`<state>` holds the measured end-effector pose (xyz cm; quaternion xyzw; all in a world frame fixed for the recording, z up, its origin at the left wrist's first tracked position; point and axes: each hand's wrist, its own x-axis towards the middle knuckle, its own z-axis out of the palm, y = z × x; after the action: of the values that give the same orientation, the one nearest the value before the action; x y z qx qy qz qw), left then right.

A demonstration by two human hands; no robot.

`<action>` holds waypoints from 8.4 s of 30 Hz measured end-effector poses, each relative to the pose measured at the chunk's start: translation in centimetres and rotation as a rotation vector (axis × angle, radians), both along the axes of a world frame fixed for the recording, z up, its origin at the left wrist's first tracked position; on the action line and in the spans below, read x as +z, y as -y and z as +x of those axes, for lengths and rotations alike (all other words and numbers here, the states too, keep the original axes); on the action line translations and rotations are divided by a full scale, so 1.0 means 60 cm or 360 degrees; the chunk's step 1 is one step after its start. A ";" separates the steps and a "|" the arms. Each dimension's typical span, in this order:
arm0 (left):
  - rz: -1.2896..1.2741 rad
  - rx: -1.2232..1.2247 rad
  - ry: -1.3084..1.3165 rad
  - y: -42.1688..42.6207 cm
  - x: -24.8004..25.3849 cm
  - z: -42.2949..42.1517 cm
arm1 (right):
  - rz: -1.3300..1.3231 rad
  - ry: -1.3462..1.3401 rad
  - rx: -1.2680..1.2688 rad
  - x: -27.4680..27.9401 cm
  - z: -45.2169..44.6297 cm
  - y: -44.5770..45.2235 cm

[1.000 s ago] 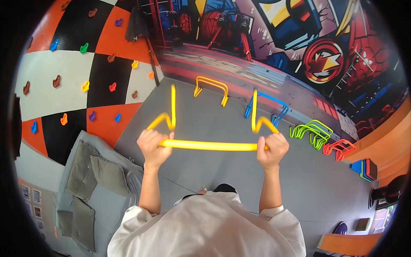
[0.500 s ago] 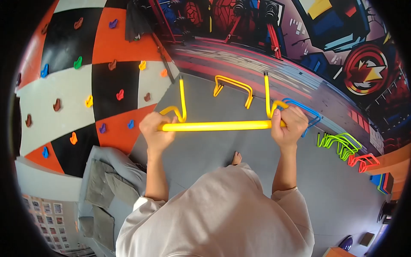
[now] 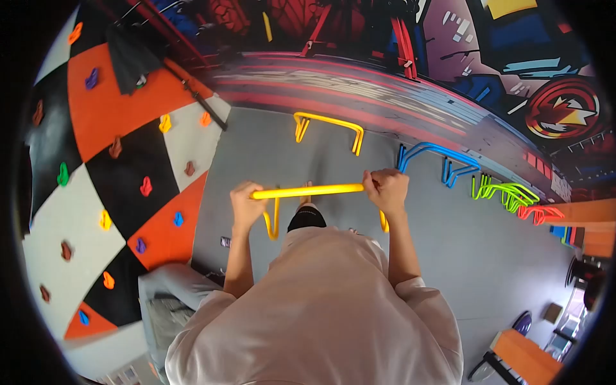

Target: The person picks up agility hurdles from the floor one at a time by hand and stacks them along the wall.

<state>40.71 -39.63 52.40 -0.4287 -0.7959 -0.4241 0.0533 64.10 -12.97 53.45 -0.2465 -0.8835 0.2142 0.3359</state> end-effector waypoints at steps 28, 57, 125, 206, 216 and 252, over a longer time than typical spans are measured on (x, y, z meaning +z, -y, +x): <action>-0.1554 -0.0533 0.0459 -0.585 -0.739 -0.561 | -0.1482 0.0851 -0.0267 -0.742 -0.378 -0.463; -0.1179 -0.2139 0.0746 -0.468 -0.230 -0.233 | -0.1397 -0.0316 -0.1609 -0.163 -0.083 0.131; -0.1676 -0.4469 0.0682 0.639 -0.008 2.406 | 0.0383 -0.1766 -0.3640 -0.012 1.837 1.462; -0.2527 -0.2747 -0.2346 1.510 -1.088 4.201 | -0.2793 0.0165 -0.1989 -1.073 3.928 2.437; -0.2874 -0.2942 -0.2180 1.558 -0.856 4.155 | -0.2764 0.0479 -0.1794 -0.937 3.904 2.502; 0.0635 -0.0610 -0.0997 1.319 0.236 3.228 | 0.1153 0.0010 -0.1180 0.197 3.374 1.686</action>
<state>234.38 -118.76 66.58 -0.6586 -0.5493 -0.4213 0.2948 266.51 -114.13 65.25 -0.4114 -0.7553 -0.2397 0.4504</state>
